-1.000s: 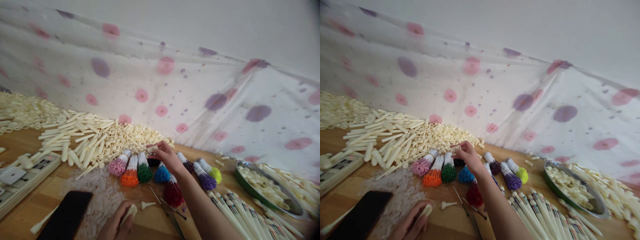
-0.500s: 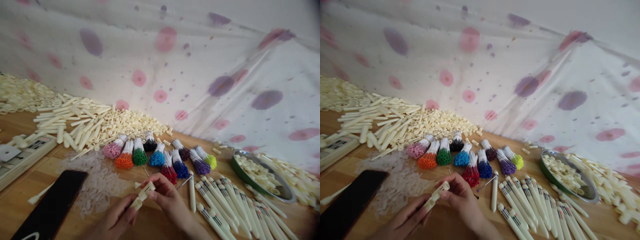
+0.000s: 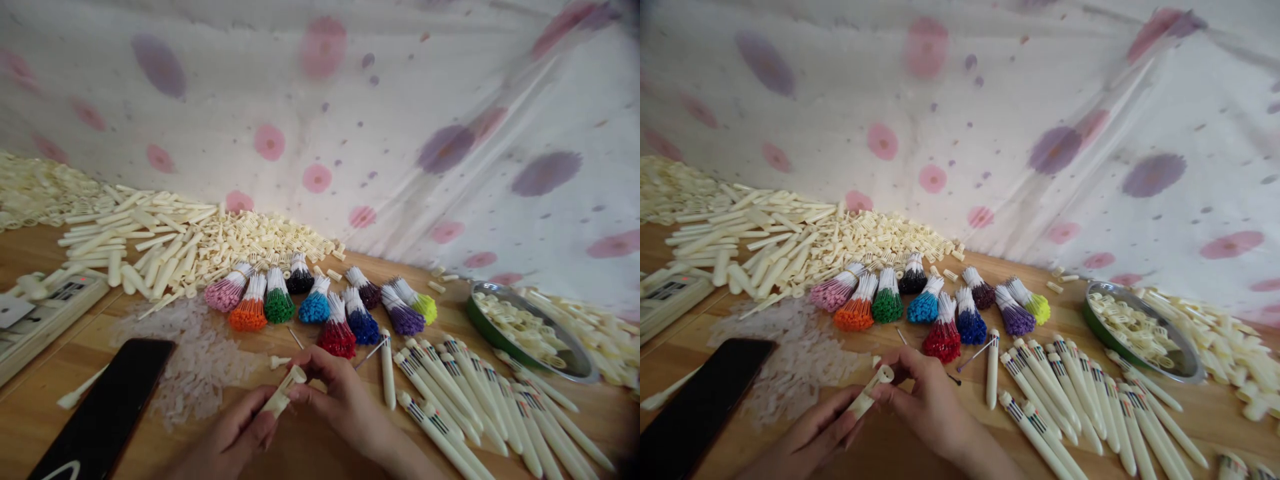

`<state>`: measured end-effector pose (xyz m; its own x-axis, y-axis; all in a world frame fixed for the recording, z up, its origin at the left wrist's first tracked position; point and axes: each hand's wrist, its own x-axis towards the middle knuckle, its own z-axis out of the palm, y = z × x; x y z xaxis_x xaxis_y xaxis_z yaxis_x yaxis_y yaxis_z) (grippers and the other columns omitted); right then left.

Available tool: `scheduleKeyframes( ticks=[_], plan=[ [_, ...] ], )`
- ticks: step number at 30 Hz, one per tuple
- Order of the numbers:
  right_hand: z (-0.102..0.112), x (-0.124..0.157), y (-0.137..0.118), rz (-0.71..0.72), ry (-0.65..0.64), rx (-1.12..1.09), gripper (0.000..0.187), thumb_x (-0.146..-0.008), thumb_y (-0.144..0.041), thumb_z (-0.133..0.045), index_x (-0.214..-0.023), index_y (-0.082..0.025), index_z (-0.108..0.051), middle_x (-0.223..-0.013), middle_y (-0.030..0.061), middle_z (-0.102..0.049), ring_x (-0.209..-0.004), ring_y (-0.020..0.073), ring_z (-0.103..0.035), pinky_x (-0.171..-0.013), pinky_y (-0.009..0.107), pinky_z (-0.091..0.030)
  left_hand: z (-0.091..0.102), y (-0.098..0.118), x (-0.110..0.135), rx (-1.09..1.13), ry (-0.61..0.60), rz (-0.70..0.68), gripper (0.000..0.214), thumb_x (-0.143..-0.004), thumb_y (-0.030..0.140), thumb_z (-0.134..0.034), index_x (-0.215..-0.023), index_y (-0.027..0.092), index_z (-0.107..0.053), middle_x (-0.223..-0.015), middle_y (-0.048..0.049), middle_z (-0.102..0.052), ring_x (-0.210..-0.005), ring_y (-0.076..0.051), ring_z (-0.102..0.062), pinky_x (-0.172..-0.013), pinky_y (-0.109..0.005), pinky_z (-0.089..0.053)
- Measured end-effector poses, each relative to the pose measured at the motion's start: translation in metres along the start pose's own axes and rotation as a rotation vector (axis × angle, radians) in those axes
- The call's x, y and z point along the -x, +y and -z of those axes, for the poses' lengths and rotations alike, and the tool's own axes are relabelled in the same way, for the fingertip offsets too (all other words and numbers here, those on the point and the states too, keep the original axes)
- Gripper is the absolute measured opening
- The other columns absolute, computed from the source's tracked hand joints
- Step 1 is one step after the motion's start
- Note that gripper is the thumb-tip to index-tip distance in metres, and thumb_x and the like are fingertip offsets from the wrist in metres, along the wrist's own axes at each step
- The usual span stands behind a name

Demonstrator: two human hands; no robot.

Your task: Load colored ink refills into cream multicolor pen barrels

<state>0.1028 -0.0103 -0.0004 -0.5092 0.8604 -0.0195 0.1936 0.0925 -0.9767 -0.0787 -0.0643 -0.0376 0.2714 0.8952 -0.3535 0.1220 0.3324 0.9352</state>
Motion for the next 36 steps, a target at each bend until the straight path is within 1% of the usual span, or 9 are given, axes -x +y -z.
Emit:
scheduleKeyframes(
  ticks=[8,11,14,19,23,26,29,33,36],
  plan=[
    [0.002,0.0,0.003,-0.066,0.045,0.531,0.047,-0.079,-0.056,-0.054,-0.054,-0.017,-0.044,-0.052,-0.0054,-0.034,-0.049,0.0087,-0.029,-0.044,0.021,-0.02,0.002,0.002,-0.002,-0.183,0.025,-0.082,0.037,-0.081,0.047,-0.051,-0.114,0.033,-0.061,-0.106,-0.0011,-0.068,-0.104,-0.025,-0.056,-0.091,-0.032,-0.042],
    [0.009,0.003,-0.001,0.002,-0.023,0.563,0.038,-0.088,-0.05,-0.043,-0.073,-0.017,-0.056,-0.061,-0.0021,-0.049,-0.054,0.0107,-0.041,-0.05,0.02,-0.029,0.002,0.001,-0.003,-0.224,-0.004,-0.061,0.038,-0.083,0.046,-0.047,-0.116,0.032,-0.059,-0.108,-0.0017,-0.067,-0.108,-0.026,-0.055,-0.091,-0.033,-0.042],
    [0.015,0.004,-0.004,0.082,-0.18,0.437,0.026,-0.091,-0.039,-0.043,-0.107,-0.021,-0.051,-0.089,0.0016,-0.059,-0.073,0.0129,-0.053,-0.063,0.02,-0.038,0.002,0.004,-0.004,-0.201,-0.058,-0.048,0.038,-0.084,0.046,-0.045,-0.116,0.031,-0.059,-0.108,-0.0009,-0.067,-0.105,-0.025,-0.056,-0.089,-0.033,-0.042],
    [0.013,0.003,0.002,-0.035,-0.15,0.645,0.037,-0.092,-0.045,-0.039,-0.073,-0.017,-0.055,-0.063,-0.0004,-0.054,-0.056,0.0119,-0.047,-0.051,0.02,-0.031,0.003,0.004,-0.004,-0.198,-0.127,-0.035,0.041,-0.083,0.051,-0.045,-0.114,0.029,-0.059,-0.092,-0.0002,-0.067,-0.093,-0.022,-0.056,-0.084,-0.031,-0.043],
    [0.013,0.002,0.004,0.099,-0.201,0.486,0.026,-0.09,-0.042,-0.045,-0.098,-0.018,-0.053,-0.081,0.0017,-0.059,-0.069,0.0126,-0.052,-0.06,0.019,-0.036,0.002,-0.001,-0.006,0.009,-0.133,0.094,0.049,-0.073,0.064,-0.05,-0.099,0.025,-0.063,-0.075,0.0029,-0.058,-0.064,-0.011,-0.05,-0.06,-0.021,-0.041],
    [0.012,0.0,0.005,0.074,-0.208,0.52,0.029,-0.092,-0.041,-0.039,-0.088,-0.018,-0.055,-0.075,0.0007,-0.058,-0.065,0.0116,-0.051,-0.056,0.018,-0.034,-0.002,-0.003,-0.009,0.171,-0.231,0.293,0.058,-0.062,0.073,-0.053,-0.088,0.021,-0.062,-0.057,0.008,-0.045,-0.041,-0.004,-0.025,-0.039,-0.017,-0.019],
    [0.009,0.0,0.008,-0.051,-0.153,0.66,0.041,-0.09,-0.05,-0.039,-0.073,-0.017,-0.057,-0.058,-0.0015,-0.052,-0.051,0.0104,-0.045,-0.046,0.02,-0.027,-0.005,-0.001,-0.011,0.219,-0.248,0.276,0.056,-0.059,0.071,-0.058,-0.083,0.019,-0.058,-0.051,0.0108,-0.039,-0.039,-0.003,-0.019,-0.037,-0.019,-0.009],
    [0.007,0.001,0.008,0.216,-0.139,0.576,0.039,-0.092,-0.048,-0.034,-0.099,-0.017,-0.057,-0.08,0.0041,-0.061,-0.071,0.0139,-0.055,-0.061,0.021,-0.037,-0.001,0.007,-0.009,0.39,-0.289,0.394,0.049,-0.062,0.066,-0.058,-0.08,0.02,-0.054,-0.05,0.0122,-0.034,-0.037,-0.002,-0.012,-0.036,-0.018,-0.003],
    [0.0,-0.001,0.012,0.285,-0.069,0.649,0.047,-0.094,-0.047,-0.025,-0.08,-0.016,-0.058,-0.07,0.0039,-0.058,-0.064,0.0137,-0.051,-0.057,0.022,-0.034,0.001,0.006,-0.009,0.347,-0.361,0.414,0.055,-0.059,0.071,-0.055,-0.079,0.02,-0.056,-0.048,0.0115,-0.031,-0.036,-0.003,-0.013,-0.033,-0.017,-0.008]
  ],
)
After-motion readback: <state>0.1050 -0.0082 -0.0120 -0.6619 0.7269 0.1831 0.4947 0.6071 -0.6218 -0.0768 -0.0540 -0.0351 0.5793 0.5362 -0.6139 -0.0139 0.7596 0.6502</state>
